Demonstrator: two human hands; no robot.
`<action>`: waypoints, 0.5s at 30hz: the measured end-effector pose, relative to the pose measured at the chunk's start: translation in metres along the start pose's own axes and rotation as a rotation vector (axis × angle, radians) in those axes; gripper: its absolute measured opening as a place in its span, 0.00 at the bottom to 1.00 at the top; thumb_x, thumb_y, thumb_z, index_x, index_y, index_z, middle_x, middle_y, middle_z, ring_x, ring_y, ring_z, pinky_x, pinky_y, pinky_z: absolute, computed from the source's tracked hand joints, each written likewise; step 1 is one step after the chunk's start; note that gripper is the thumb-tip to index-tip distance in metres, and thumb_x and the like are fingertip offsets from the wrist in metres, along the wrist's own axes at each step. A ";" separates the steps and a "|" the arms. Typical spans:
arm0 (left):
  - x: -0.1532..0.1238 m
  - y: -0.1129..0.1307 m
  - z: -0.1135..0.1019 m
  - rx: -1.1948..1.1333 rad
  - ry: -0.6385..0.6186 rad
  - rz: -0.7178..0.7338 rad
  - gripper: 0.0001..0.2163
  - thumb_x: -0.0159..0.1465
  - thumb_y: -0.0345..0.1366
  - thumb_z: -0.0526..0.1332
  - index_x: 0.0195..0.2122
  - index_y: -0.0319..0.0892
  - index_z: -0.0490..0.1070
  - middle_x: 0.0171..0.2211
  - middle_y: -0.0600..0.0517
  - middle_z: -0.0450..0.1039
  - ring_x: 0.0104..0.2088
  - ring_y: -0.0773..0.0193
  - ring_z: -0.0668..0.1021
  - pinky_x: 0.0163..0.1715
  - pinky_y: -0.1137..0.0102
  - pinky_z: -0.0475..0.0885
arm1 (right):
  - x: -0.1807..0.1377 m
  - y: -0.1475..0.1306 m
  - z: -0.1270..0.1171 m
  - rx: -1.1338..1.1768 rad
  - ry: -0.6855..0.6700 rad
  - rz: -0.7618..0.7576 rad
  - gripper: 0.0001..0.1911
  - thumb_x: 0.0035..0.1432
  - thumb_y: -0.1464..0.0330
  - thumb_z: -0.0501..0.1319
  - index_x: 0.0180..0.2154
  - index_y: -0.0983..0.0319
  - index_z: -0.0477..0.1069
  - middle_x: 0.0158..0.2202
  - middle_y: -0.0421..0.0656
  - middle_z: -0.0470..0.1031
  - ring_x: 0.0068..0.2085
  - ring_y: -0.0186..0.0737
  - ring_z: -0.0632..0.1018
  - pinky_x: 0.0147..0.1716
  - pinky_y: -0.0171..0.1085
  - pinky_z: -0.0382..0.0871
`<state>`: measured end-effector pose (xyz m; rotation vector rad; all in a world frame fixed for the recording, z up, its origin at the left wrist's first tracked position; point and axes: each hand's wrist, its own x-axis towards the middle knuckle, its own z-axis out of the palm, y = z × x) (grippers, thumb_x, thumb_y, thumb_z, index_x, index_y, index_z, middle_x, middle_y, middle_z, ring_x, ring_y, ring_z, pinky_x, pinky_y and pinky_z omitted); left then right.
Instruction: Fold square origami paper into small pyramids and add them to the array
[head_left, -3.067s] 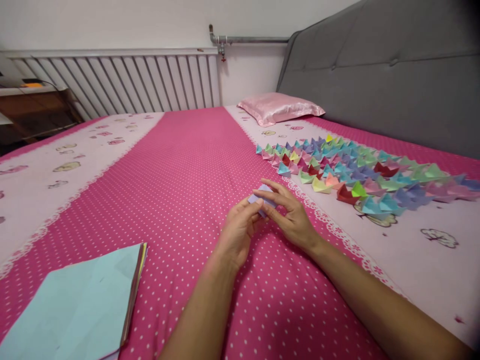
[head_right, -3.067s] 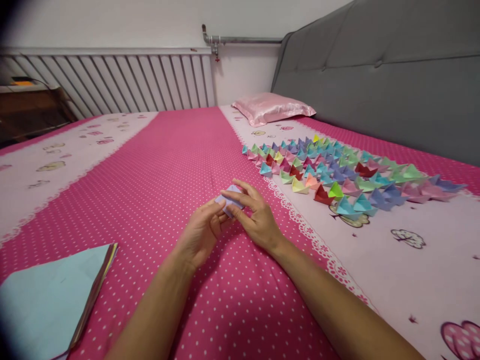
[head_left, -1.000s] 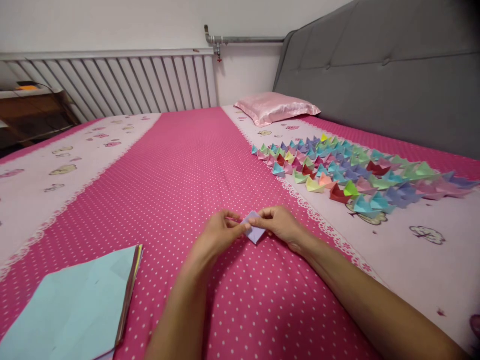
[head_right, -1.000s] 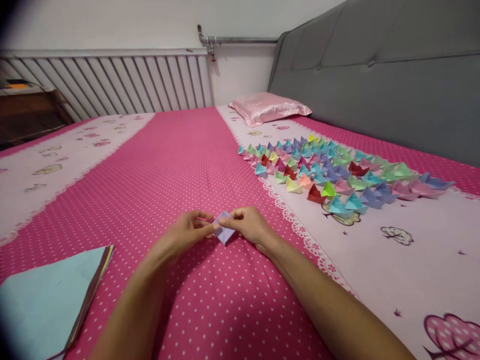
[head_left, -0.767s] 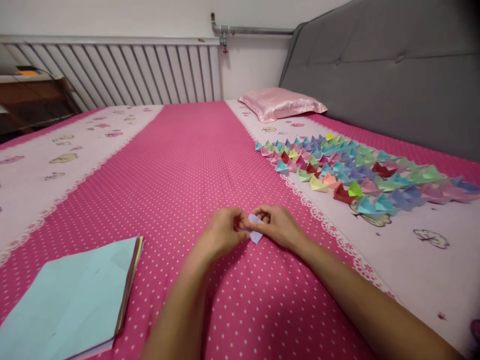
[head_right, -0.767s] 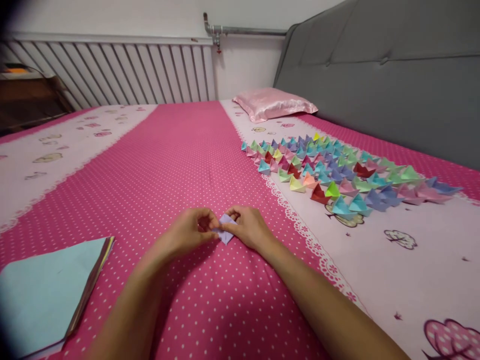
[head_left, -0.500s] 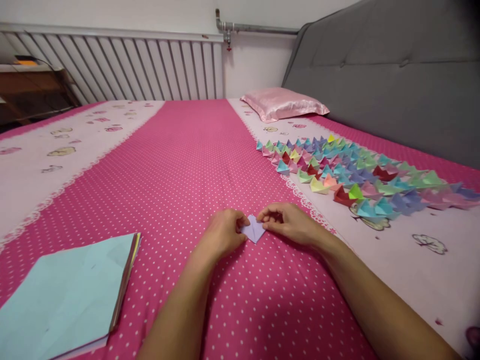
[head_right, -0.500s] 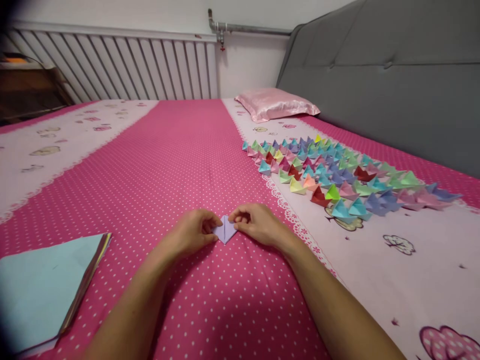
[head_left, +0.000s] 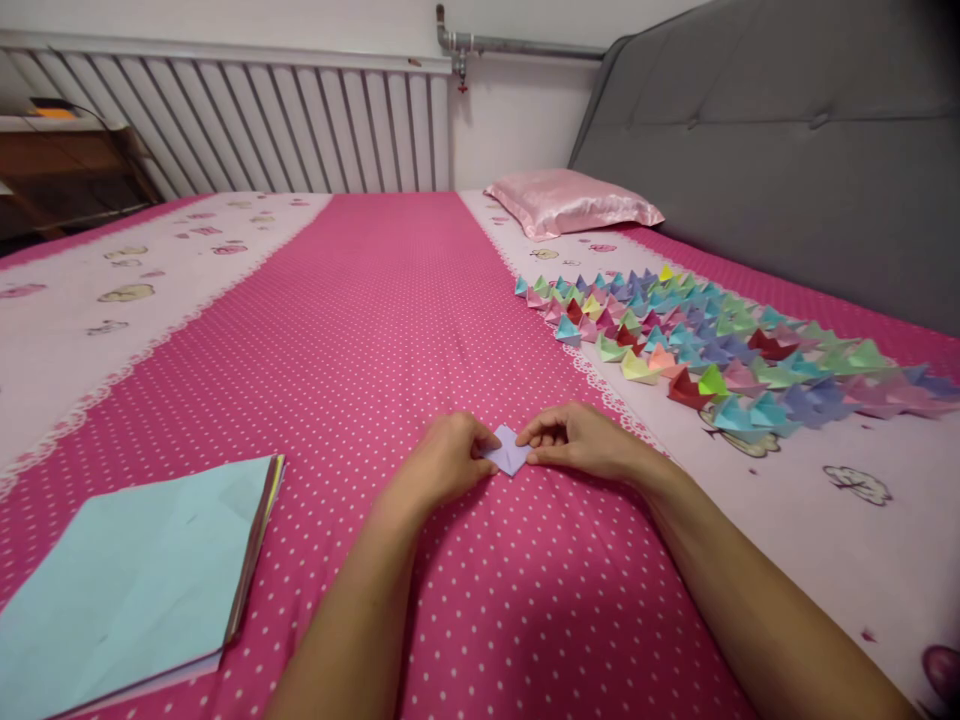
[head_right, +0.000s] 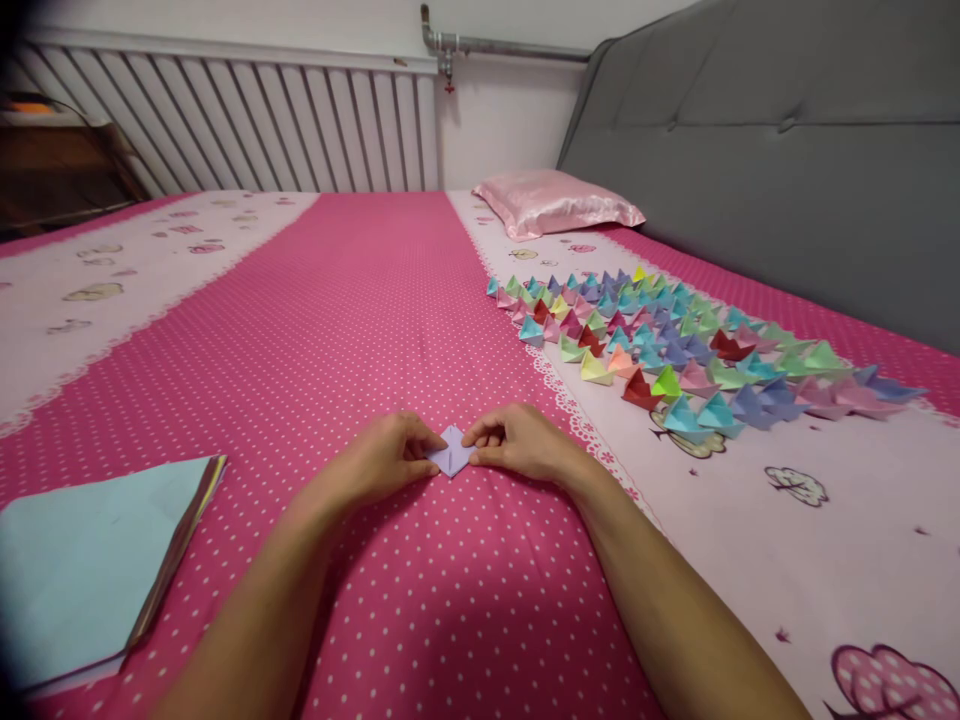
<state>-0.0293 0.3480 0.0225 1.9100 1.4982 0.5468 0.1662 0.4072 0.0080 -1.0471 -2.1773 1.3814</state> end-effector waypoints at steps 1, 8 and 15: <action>0.000 0.000 0.000 0.004 -0.001 0.005 0.09 0.51 0.30 0.58 0.30 0.41 0.78 0.19 0.53 0.71 0.21 0.67 0.68 0.22 0.73 0.57 | 0.000 0.000 0.000 -0.018 -0.003 0.000 0.08 0.46 0.69 0.63 0.32 0.62 0.76 0.23 0.39 0.72 0.25 0.32 0.70 0.25 0.33 0.63; 0.000 0.004 -0.004 0.053 0.022 0.011 0.09 0.54 0.31 0.57 0.31 0.42 0.78 0.26 0.50 0.75 0.25 0.66 0.71 0.26 0.73 0.61 | 0.000 0.000 0.000 -0.080 -0.002 -0.056 0.09 0.44 0.69 0.65 0.32 0.62 0.76 0.24 0.39 0.73 0.26 0.33 0.71 0.26 0.32 0.64; 0.001 0.007 -0.005 0.177 0.016 0.008 0.12 0.58 0.32 0.53 0.28 0.41 0.76 0.26 0.48 0.74 0.26 0.64 0.71 0.27 0.72 0.60 | 0.000 -0.001 0.000 -0.140 0.002 -0.075 0.07 0.50 0.66 0.61 0.31 0.61 0.77 0.23 0.39 0.74 0.25 0.33 0.70 0.24 0.31 0.60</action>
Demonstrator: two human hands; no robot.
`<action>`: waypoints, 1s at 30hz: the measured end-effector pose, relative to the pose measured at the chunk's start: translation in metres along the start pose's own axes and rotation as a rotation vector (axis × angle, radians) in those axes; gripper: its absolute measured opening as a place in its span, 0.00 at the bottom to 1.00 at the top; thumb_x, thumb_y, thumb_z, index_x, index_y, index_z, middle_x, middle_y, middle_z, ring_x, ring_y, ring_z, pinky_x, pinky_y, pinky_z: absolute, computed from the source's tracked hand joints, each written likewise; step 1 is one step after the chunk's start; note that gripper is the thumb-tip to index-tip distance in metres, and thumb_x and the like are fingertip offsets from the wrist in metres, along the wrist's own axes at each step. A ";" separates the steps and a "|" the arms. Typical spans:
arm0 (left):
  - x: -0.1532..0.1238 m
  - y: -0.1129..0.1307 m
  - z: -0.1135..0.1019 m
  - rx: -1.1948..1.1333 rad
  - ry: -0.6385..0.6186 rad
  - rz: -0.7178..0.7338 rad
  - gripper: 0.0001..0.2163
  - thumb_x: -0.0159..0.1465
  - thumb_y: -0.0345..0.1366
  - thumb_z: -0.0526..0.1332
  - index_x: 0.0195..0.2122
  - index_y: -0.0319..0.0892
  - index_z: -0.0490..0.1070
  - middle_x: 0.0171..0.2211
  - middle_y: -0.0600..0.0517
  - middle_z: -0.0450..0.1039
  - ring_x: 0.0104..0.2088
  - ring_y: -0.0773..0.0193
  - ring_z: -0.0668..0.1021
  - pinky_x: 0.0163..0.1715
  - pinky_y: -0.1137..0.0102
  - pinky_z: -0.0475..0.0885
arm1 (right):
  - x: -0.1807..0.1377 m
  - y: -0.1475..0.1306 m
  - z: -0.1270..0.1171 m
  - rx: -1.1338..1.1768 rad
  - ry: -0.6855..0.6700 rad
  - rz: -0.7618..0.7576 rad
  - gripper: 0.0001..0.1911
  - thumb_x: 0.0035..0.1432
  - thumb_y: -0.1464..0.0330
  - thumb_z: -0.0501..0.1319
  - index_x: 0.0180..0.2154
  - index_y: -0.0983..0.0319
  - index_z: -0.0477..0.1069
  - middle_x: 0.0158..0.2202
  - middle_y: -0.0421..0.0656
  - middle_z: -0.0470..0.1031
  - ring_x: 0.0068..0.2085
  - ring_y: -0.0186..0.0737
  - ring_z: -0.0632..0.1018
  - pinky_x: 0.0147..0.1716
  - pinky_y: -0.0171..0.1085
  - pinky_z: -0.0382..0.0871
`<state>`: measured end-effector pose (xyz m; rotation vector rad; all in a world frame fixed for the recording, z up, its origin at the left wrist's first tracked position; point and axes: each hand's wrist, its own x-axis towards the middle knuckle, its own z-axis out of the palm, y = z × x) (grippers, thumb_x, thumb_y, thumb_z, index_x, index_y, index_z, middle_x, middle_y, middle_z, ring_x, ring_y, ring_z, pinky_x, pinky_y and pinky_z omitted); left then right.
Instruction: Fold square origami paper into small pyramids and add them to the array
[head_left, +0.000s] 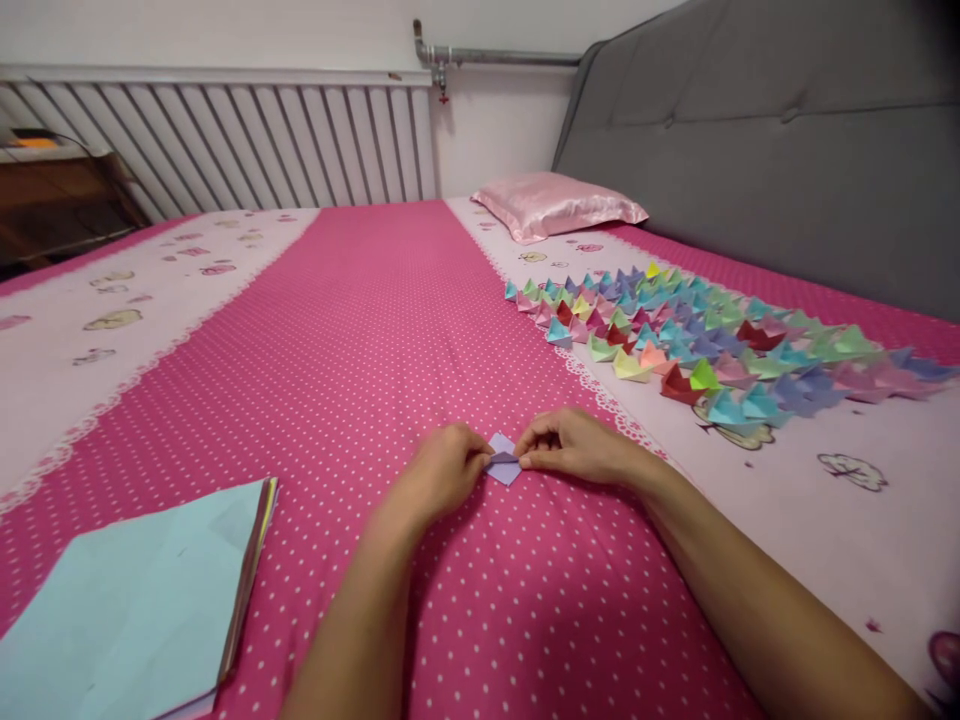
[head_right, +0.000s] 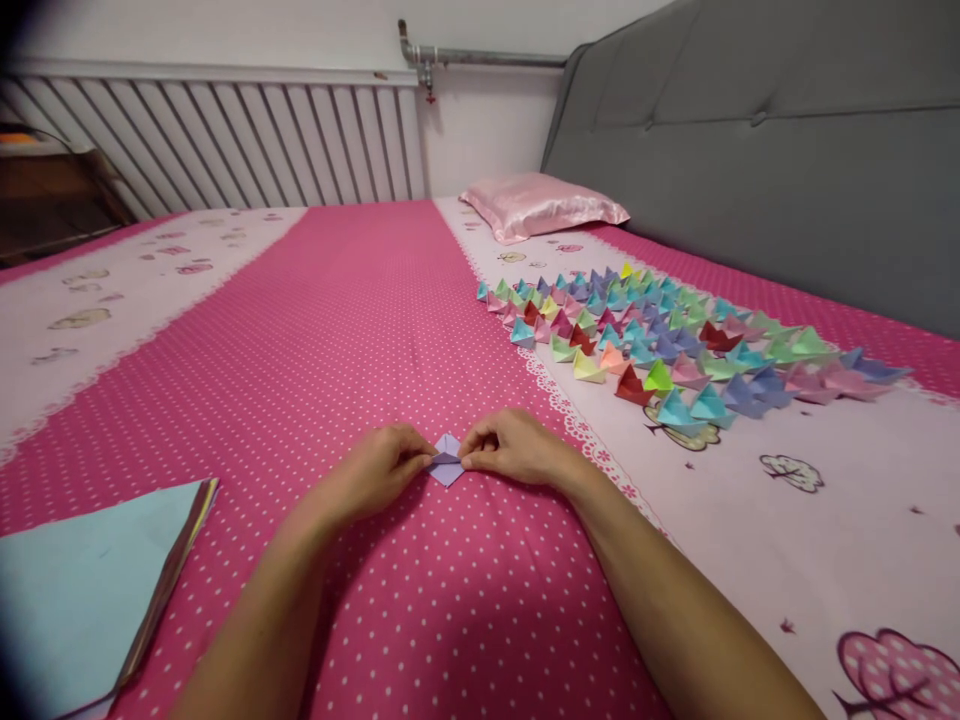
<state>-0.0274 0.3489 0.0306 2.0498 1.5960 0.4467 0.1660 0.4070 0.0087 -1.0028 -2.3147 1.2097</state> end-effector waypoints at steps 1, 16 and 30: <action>0.000 0.001 0.000 0.019 -0.001 -0.013 0.12 0.58 0.31 0.52 0.27 0.41 0.75 0.26 0.48 0.73 0.27 0.64 0.71 0.28 0.72 0.60 | 0.000 -0.001 0.000 -0.019 0.008 -0.005 0.08 0.51 0.66 0.60 0.30 0.61 0.76 0.23 0.39 0.74 0.24 0.33 0.70 0.23 0.31 0.59; 0.006 0.012 0.016 0.194 0.121 -0.308 0.10 0.59 0.29 0.49 0.36 0.39 0.69 0.34 0.42 0.75 0.35 0.56 0.75 0.31 0.68 0.63 | 0.005 -0.014 0.023 -0.265 0.201 0.131 0.02 0.51 0.69 0.59 0.30 0.60 0.70 0.25 0.39 0.74 0.26 0.35 0.71 0.24 0.32 0.56; 0.007 -0.003 0.021 -0.138 0.193 -0.315 0.04 0.50 0.32 0.61 0.28 0.40 0.72 0.23 0.53 0.71 0.24 0.67 0.70 0.24 0.74 0.59 | 0.001 -0.017 0.036 -0.329 0.278 0.189 0.05 0.51 0.66 0.59 0.32 0.60 0.69 0.33 0.44 0.74 0.35 0.41 0.74 0.31 0.35 0.61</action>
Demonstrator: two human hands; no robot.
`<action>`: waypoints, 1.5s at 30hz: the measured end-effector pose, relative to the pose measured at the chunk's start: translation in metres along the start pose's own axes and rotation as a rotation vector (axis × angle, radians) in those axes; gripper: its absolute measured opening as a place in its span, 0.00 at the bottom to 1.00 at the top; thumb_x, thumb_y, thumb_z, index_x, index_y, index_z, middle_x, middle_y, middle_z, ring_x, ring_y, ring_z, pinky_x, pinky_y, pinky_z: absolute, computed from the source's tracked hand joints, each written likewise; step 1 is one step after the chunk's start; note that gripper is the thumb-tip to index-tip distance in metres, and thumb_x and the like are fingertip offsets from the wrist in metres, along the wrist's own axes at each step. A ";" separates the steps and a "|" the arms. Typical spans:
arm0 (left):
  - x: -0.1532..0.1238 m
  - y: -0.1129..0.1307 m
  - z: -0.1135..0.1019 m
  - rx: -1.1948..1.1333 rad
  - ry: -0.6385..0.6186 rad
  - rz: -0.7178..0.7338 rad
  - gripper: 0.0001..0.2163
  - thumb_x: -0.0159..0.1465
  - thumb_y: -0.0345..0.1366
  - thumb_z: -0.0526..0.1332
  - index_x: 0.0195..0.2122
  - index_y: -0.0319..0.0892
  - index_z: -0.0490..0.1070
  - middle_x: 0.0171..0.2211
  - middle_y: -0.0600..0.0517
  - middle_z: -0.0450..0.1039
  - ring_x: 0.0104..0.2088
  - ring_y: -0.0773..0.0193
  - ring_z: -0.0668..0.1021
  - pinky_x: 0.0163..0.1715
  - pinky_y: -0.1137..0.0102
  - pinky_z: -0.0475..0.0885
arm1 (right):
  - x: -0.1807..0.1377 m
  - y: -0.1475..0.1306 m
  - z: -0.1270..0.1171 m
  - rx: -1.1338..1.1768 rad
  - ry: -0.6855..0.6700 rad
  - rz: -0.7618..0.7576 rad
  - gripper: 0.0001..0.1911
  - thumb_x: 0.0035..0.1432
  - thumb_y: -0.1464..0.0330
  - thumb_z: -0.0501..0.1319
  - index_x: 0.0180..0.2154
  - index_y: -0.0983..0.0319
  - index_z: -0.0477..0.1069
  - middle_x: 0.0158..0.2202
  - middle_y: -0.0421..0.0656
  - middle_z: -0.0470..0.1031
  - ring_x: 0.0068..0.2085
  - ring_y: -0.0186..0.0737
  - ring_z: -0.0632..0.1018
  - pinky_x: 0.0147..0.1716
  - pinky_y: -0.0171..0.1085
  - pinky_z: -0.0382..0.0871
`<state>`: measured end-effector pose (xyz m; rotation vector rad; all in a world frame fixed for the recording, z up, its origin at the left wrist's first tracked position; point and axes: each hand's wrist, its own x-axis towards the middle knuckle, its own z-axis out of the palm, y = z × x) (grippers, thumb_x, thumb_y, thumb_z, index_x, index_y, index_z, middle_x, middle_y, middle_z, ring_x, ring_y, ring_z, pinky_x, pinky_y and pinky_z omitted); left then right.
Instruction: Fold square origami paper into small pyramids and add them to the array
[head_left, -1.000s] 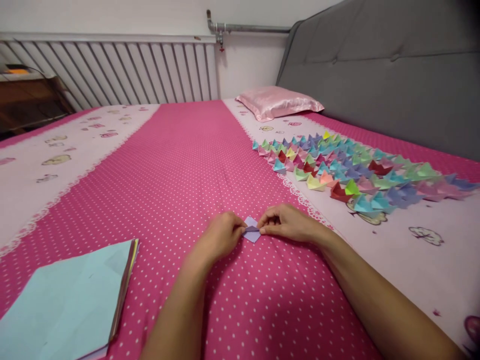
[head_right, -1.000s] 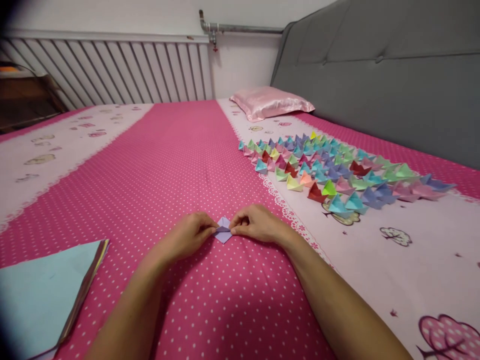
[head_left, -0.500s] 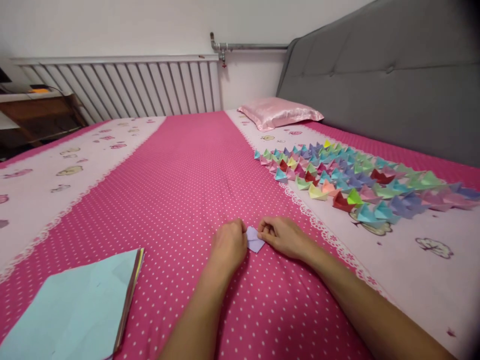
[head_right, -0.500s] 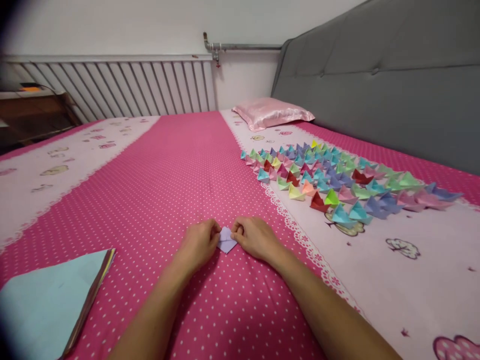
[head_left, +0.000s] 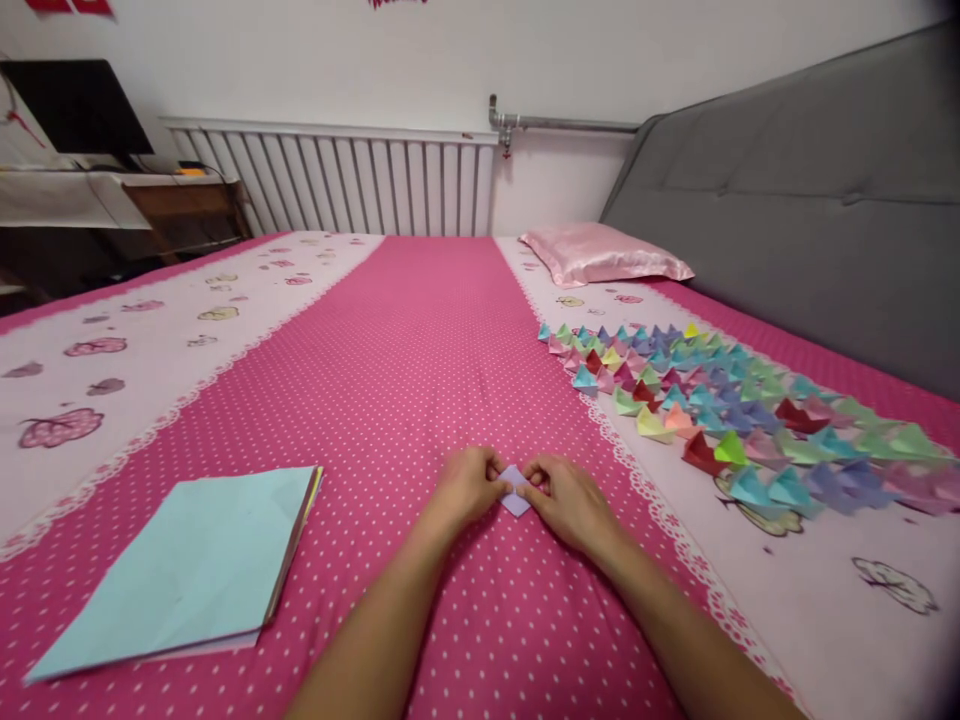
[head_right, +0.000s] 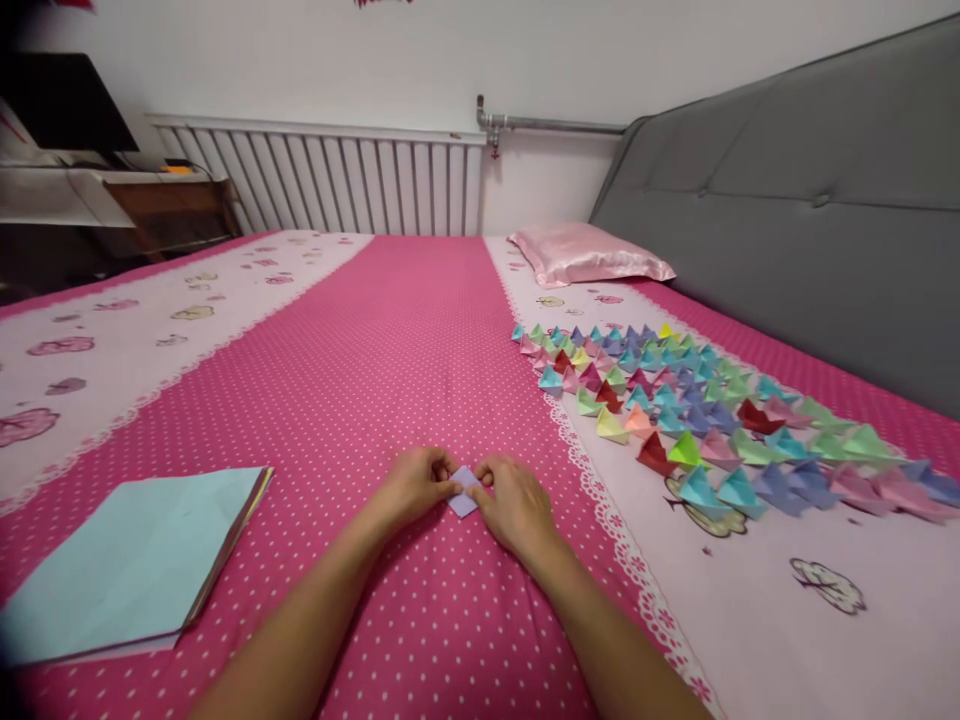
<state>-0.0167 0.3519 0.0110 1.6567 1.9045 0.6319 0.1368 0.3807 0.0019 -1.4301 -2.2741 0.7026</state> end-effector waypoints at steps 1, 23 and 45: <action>0.002 -0.003 0.001 -0.049 0.002 0.009 0.04 0.50 0.31 0.61 0.28 0.40 0.72 0.23 0.54 0.70 0.23 0.68 0.69 0.23 0.75 0.59 | 0.000 0.000 0.000 0.027 0.001 -0.003 0.04 0.51 0.67 0.59 0.31 0.60 0.69 0.33 0.43 0.74 0.34 0.40 0.73 0.31 0.35 0.61; -0.001 0.013 -0.012 -0.542 0.129 0.142 0.09 0.54 0.37 0.60 0.26 0.36 0.76 0.21 0.51 0.71 0.22 0.69 0.68 0.23 0.73 0.60 | 0.013 0.001 -0.010 0.839 0.200 -0.107 0.17 0.47 0.61 0.65 0.38 0.63 0.72 0.29 0.44 0.77 0.29 0.39 0.76 0.29 0.35 0.70; -0.003 0.017 -0.014 -0.806 -0.031 0.080 0.09 0.52 0.38 0.63 0.23 0.35 0.71 0.19 0.49 0.71 0.20 0.68 0.70 0.24 0.73 0.63 | 0.013 -0.005 -0.011 1.006 0.065 -0.058 0.16 0.45 0.59 0.66 0.33 0.64 0.72 0.29 0.42 0.76 0.29 0.37 0.75 0.30 0.35 0.68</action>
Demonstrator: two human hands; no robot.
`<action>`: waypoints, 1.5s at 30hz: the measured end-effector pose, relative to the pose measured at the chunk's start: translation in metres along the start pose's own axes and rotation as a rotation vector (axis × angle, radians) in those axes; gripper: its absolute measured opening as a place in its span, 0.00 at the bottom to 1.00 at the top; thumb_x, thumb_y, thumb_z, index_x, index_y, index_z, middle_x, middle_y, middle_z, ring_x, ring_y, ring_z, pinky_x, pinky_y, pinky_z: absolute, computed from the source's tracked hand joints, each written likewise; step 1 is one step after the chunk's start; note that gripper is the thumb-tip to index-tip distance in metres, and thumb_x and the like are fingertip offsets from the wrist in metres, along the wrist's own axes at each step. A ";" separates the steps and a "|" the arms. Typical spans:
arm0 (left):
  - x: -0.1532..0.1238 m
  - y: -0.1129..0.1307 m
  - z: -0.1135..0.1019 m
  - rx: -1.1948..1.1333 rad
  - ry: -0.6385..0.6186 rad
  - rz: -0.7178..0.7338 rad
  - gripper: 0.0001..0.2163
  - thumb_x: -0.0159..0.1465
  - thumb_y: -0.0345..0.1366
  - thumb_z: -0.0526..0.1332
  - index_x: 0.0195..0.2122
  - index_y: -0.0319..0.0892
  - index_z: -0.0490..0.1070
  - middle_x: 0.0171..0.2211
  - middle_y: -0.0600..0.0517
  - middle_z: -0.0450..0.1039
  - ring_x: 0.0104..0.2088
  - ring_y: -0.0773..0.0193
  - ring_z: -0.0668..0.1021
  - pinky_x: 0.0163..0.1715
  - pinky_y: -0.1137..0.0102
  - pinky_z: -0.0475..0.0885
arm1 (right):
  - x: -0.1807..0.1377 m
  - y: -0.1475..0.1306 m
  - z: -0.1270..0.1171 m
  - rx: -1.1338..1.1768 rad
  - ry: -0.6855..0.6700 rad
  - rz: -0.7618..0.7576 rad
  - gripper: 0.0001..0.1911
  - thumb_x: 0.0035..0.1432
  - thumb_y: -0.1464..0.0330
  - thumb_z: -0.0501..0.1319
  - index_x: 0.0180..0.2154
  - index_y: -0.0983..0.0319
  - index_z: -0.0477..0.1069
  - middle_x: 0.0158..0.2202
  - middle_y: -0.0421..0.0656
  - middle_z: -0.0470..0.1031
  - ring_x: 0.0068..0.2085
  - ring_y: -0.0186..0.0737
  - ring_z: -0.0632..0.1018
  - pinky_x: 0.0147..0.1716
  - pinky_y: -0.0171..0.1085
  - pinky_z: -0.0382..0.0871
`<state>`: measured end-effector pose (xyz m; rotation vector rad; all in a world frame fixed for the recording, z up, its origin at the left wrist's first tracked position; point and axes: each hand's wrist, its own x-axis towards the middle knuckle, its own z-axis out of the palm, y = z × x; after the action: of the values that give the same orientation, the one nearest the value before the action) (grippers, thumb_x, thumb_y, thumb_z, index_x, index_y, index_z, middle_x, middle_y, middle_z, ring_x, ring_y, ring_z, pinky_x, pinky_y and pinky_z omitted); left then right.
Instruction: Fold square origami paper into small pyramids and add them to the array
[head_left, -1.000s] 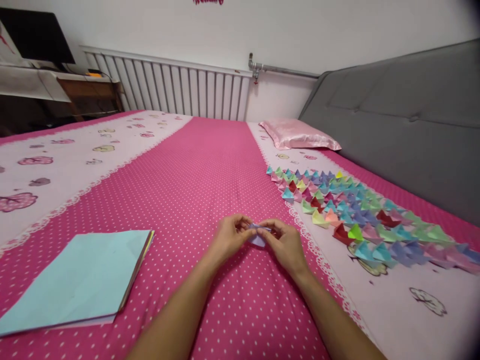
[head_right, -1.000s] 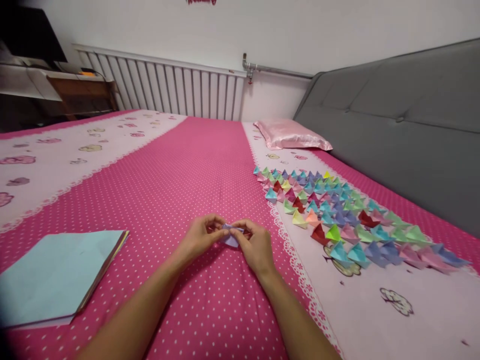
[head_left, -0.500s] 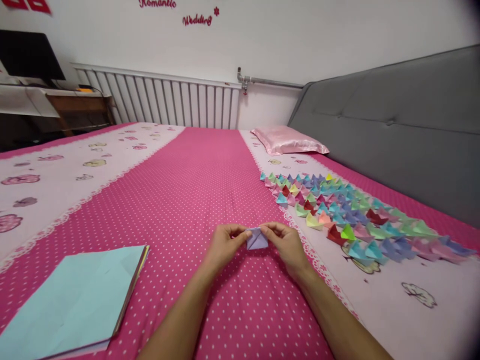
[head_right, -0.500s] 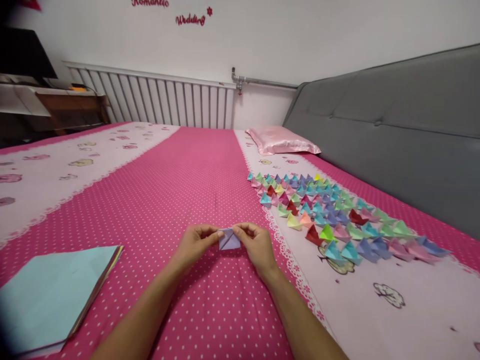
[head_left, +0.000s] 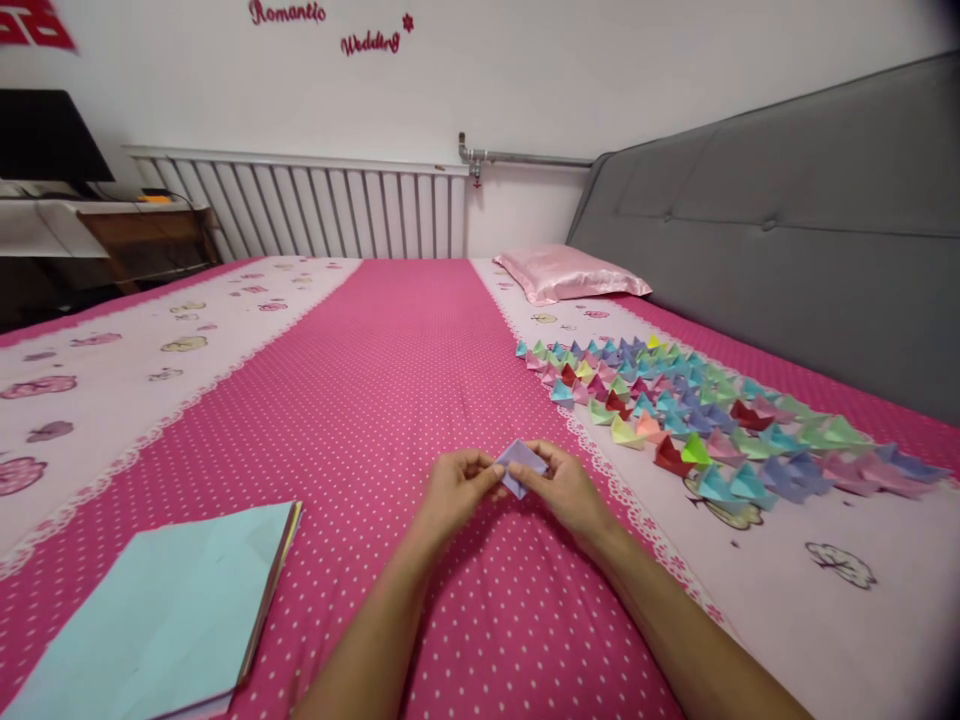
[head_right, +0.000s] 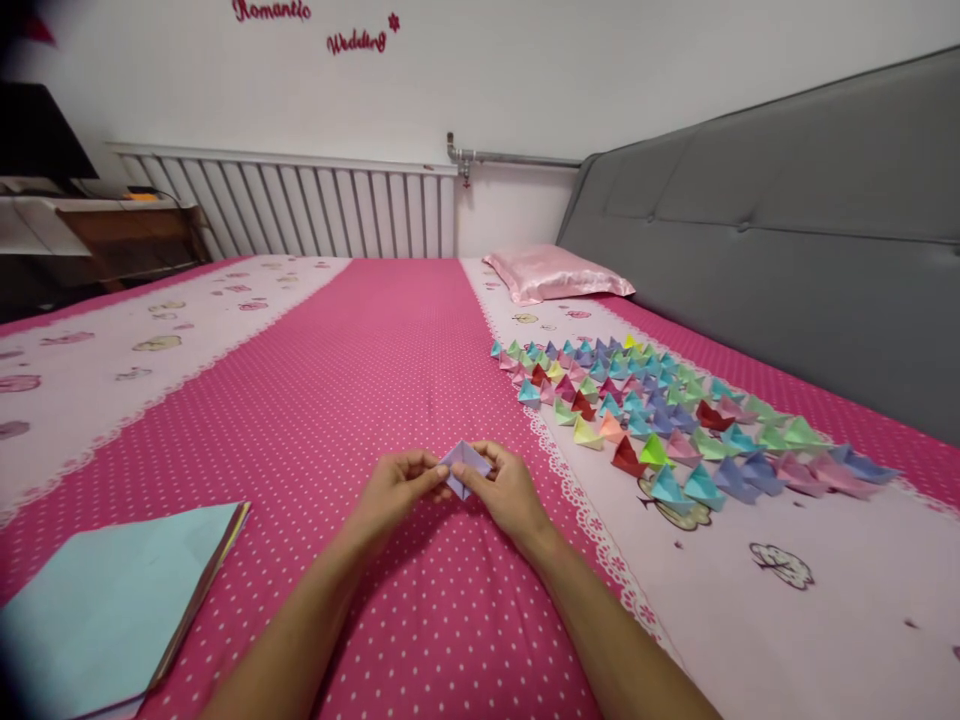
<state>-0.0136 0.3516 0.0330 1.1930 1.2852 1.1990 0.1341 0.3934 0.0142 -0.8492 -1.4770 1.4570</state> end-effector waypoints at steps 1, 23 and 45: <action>-0.001 0.001 0.001 -0.048 0.029 -0.008 0.10 0.51 0.38 0.64 0.24 0.35 0.71 0.20 0.49 0.71 0.21 0.69 0.71 0.25 0.73 0.64 | -0.001 -0.001 0.001 -0.010 0.001 0.007 0.16 0.44 0.59 0.66 0.33 0.64 0.73 0.29 0.42 0.77 0.30 0.38 0.76 0.31 0.35 0.68; 0.002 -0.001 0.007 -0.524 0.132 -0.109 0.09 0.47 0.35 0.69 0.26 0.35 0.74 0.21 0.52 0.73 0.22 0.74 0.72 0.27 0.78 0.67 | -0.003 -0.008 0.003 0.177 0.032 0.000 0.18 0.41 0.60 0.69 0.33 0.63 0.73 0.32 0.44 0.78 0.33 0.38 0.77 0.38 0.37 0.68; -0.007 0.008 0.006 -0.240 0.019 -0.037 0.12 0.49 0.37 0.68 0.32 0.36 0.75 0.30 0.47 0.75 0.26 0.69 0.72 0.26 0.75 0.63 | -0.003 -0.009 -0.008 -0.063 -0.076 0.009 0.16 0.43 0.58 0.66 0.23 0.64 0.68 0.21 0.38 0.68 0.24 0.31 0.68 0.24 0.32 0.60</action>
<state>-0.0074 0.3448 0.0409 0.9821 1.1354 1.2999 0.1436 0.3933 0.0221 -0.8469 -1.5847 1.4707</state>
